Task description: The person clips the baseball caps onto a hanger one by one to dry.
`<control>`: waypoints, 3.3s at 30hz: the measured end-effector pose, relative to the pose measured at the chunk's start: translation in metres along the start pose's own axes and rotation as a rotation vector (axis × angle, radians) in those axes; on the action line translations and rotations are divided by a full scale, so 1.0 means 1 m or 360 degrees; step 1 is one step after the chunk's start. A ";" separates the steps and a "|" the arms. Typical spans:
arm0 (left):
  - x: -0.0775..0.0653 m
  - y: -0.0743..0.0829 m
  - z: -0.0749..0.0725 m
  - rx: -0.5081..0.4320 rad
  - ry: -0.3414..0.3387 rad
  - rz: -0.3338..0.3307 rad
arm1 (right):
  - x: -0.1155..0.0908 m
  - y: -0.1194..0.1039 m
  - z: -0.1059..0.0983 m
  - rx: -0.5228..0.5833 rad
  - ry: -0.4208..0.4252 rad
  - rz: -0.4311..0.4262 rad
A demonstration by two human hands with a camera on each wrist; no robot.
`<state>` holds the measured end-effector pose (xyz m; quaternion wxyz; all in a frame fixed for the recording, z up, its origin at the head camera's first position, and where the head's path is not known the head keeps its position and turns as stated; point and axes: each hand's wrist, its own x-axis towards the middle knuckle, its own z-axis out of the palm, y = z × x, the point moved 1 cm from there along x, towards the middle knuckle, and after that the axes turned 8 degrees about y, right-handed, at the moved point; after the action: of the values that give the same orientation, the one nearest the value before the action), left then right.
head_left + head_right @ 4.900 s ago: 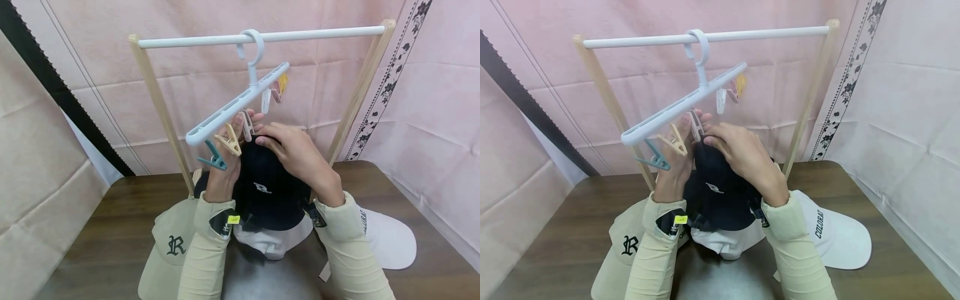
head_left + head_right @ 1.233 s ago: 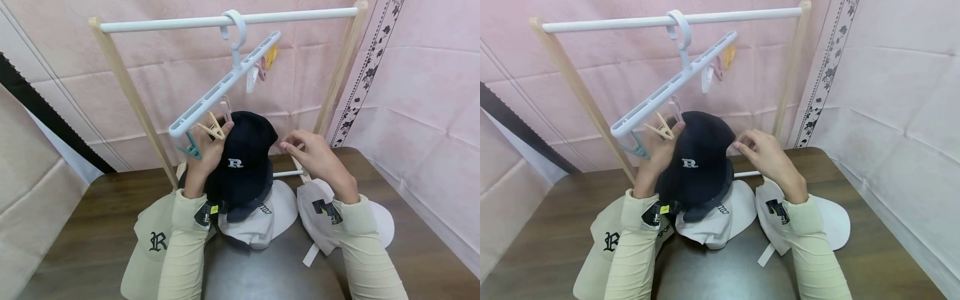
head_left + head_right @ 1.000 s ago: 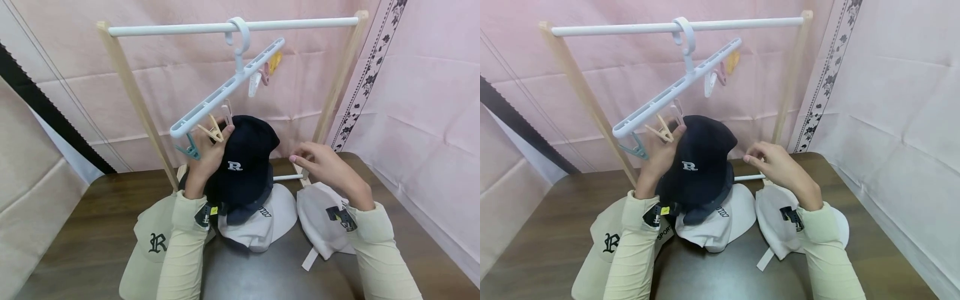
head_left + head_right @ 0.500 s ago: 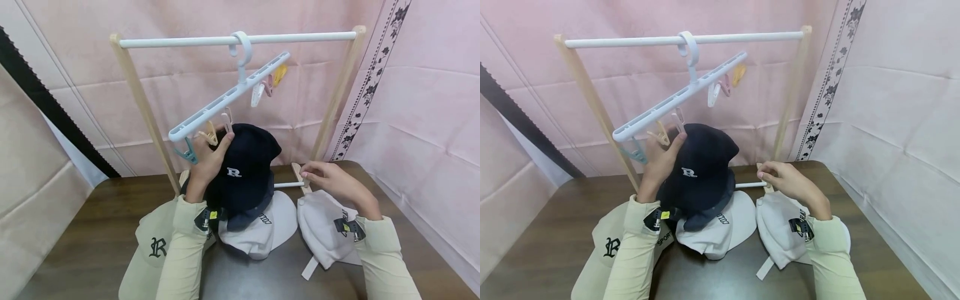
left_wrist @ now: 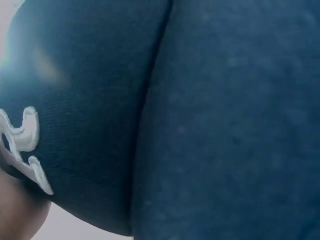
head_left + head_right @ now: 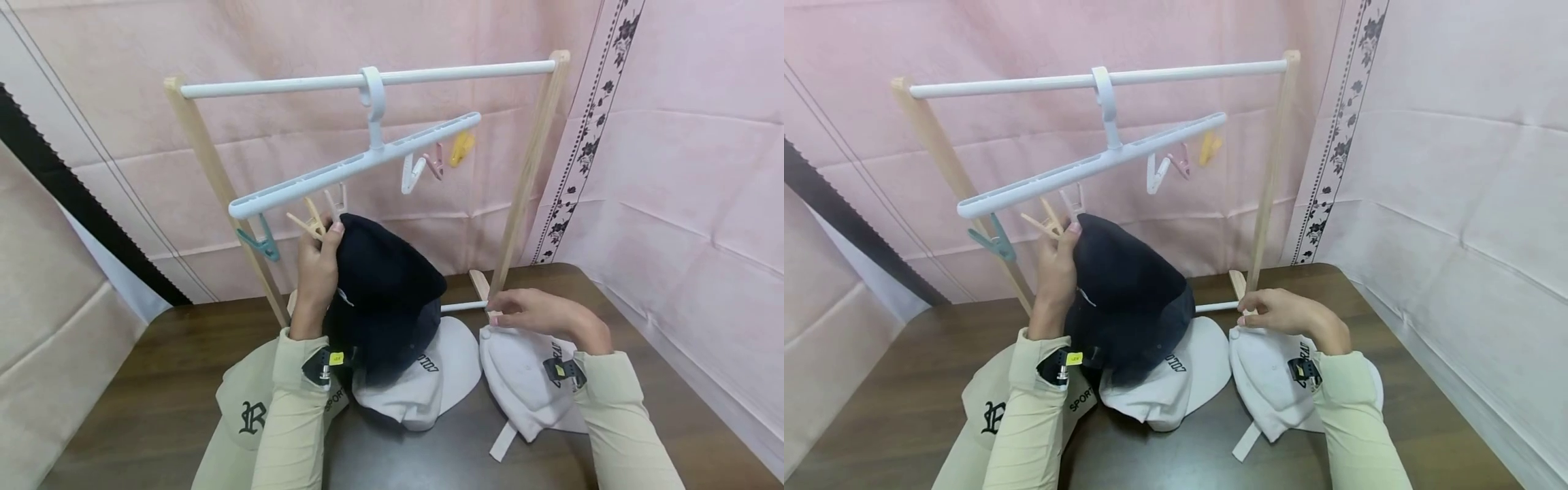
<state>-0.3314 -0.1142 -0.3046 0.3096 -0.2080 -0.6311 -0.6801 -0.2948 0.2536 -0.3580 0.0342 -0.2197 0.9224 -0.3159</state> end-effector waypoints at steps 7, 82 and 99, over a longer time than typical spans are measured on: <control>-0.001 0.005 -0.007 -0.0150 -0.0042 -0.0107 | 0.007 -0.015 -0.005 0.0033 0.0447 -0.0066; -0.002 0.018 0.001 0.0929 0.0260 0.0138 | -0.017 -0.158 0.022 0.0894 0.2091 -0.0902; -0.007 0.037 0.053 0.0728 0.0049 0.0689 | -0.020 -0.173 0.026 0.0131 0.2221 -0.0975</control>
<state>-0.3064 -0.0617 -0.2759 0.4954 -0.2522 -0.7040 -0.4420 -0.2053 0.1257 -0.2772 -0.6376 -0.2137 0.6155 -0.4110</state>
